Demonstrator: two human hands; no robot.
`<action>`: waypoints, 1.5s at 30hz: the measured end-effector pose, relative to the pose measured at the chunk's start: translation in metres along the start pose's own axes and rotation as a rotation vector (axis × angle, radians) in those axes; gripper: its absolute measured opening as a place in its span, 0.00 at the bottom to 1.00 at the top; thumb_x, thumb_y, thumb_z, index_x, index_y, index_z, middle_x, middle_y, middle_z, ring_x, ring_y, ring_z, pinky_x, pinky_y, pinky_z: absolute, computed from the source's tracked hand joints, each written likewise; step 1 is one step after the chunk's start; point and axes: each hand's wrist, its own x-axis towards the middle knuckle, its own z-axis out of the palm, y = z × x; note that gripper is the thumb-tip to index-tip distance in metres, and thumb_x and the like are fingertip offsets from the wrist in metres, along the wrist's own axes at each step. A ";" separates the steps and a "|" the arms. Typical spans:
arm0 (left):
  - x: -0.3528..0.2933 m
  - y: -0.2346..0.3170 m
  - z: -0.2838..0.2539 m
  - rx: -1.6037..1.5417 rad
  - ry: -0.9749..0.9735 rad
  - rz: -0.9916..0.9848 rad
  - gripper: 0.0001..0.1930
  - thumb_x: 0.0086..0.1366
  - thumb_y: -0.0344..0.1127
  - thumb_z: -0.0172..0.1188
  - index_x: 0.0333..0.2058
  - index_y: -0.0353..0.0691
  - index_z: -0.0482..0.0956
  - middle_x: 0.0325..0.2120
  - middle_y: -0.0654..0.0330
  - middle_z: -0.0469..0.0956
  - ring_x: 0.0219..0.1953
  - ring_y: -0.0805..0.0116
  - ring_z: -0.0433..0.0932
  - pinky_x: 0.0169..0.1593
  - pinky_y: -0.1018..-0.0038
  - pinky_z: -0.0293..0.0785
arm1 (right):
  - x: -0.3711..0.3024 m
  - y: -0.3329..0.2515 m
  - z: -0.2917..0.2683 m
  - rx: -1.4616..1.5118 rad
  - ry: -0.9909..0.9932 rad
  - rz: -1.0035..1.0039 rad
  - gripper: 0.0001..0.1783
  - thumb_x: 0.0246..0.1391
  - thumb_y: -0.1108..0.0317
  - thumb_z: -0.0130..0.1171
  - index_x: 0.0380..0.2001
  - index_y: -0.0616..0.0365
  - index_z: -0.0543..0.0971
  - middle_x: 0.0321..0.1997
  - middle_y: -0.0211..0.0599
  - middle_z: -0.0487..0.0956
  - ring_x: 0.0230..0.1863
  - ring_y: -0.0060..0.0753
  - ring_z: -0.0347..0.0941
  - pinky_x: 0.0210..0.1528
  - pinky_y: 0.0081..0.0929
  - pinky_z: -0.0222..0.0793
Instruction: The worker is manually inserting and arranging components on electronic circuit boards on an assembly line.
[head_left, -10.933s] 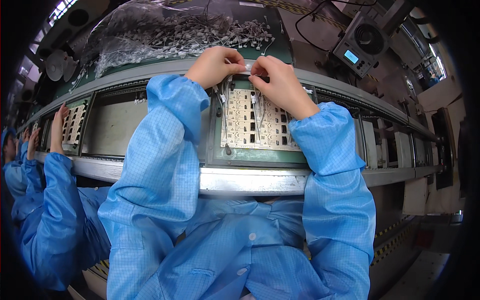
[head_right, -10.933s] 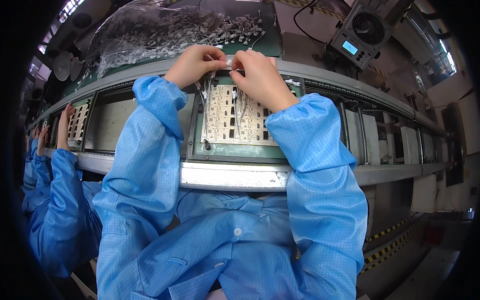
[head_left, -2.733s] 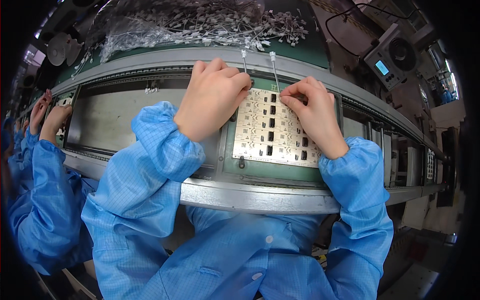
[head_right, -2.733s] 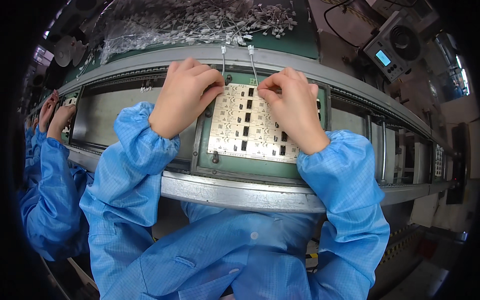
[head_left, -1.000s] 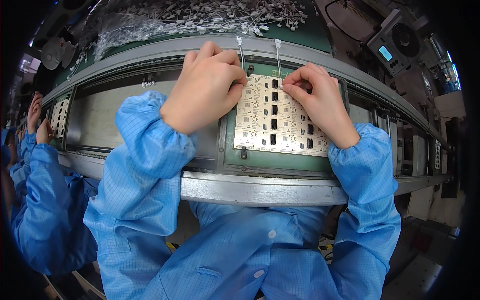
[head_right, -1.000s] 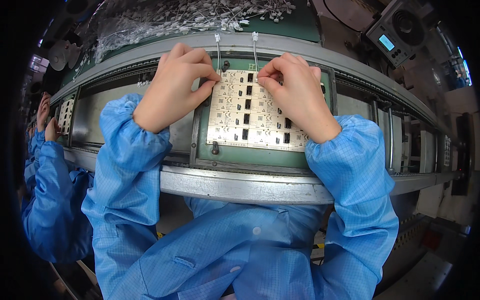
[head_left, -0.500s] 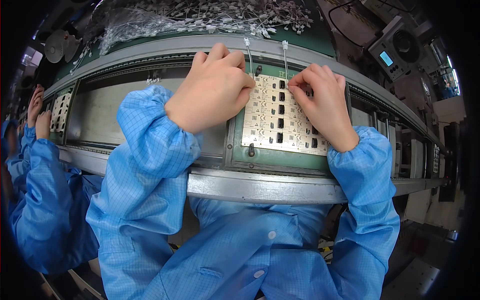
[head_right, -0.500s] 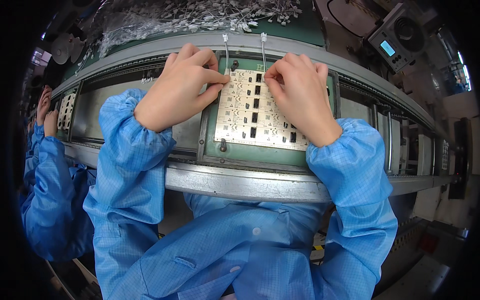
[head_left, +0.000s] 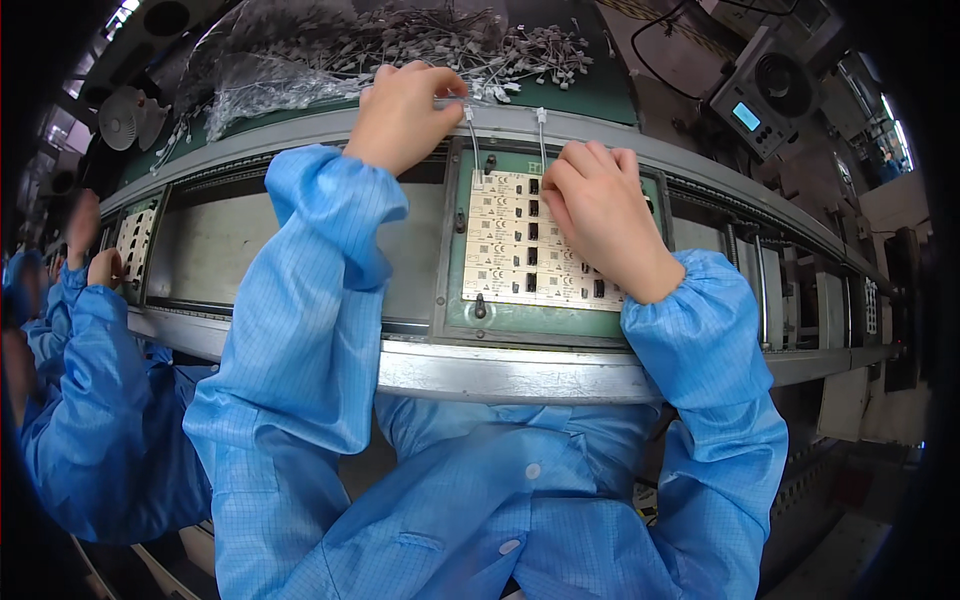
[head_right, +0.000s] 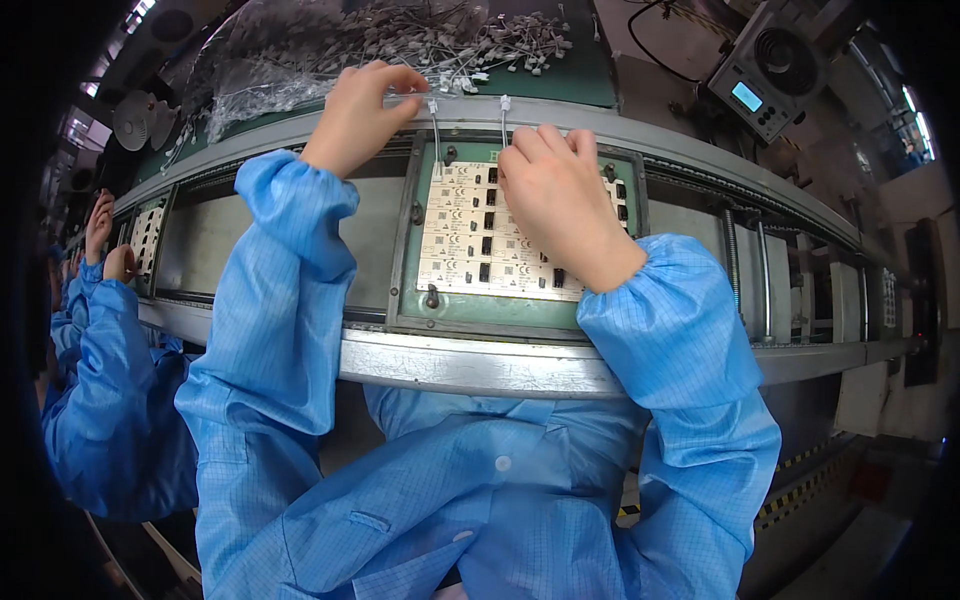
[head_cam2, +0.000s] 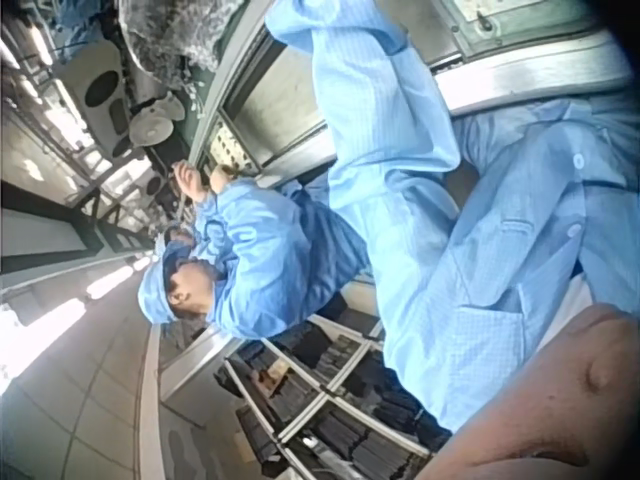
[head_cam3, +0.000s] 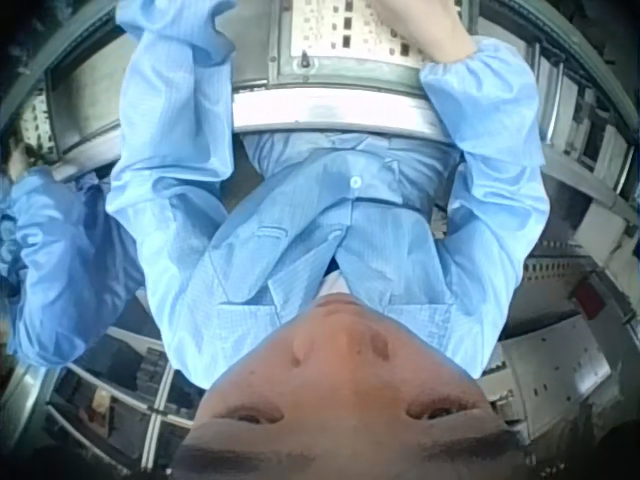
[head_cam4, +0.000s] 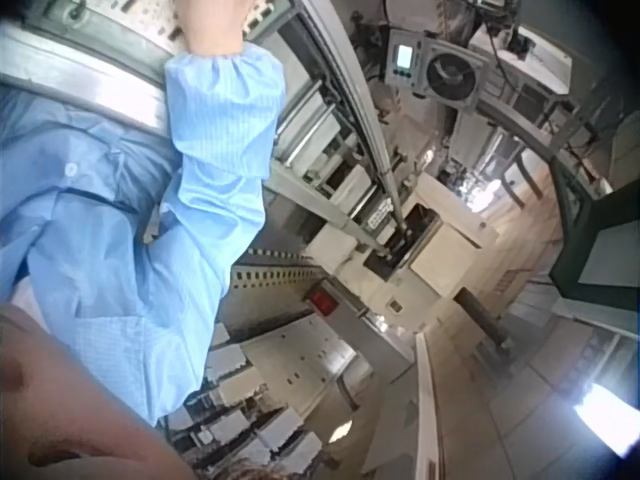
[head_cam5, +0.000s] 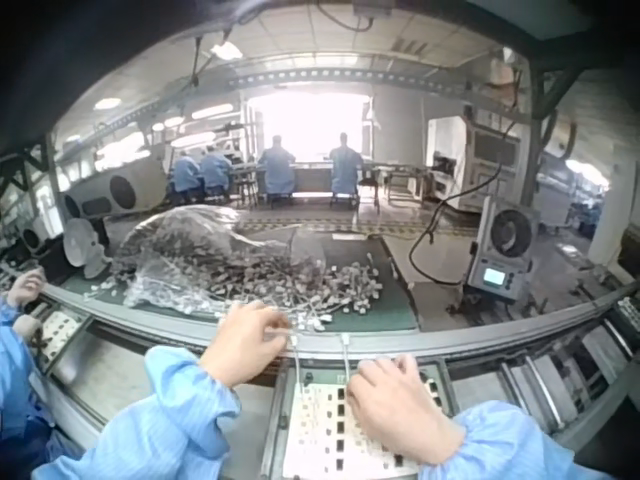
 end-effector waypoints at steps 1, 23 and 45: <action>0.005 -0.002 0.003 0.028 0.003 -0.029 0.12 0.59 0.41 0.61 0.41 0.52 0.85 0.42 0.60 0.81 0.49 0.50 0.72 0.54 0.53 0.66 | 0.000 0.000 0.001 0.001 -0.010 0.007 0.06 0.49 0.73 0.62 0.31 0.55 0.76 0.34 0.33 0.71 0.44 0.38 0.68 0.50 0.37 0.60; 0.027 -0.012 0.029 -0.157 0.083 -0.042 0.08 0.63 0.38 0.58 0.38 0.53 0.85 0.37 0.66 0.84 0.47 0.56 0.76 0.50 0.51 0.65 | 0.005 0.000 -0.004 0.033 -0.096 0.029 0.02 0.53 0.75 0.60 0.31 0.58 0.78 0.36 0.35 0.73 0.46 0.40 0.69 0.55 0.38 0.60; 0.090 0.036 0.058 0.203 -0.067 0.111 0.15 0.59 0.43 0.61 0.45 0.55 0.83 0.46 0.62 0.80 0.56 0.54 0.72 0.57 0.48 0.65 | -0.002 0.010 -0.021 0.323 -0.197 0.170 0.10 0.54 0.74 0.53 0.33 0.57 0.85 0.34 0.33 0.76 0.45 0.34 0.72 0.55 0.35 0.56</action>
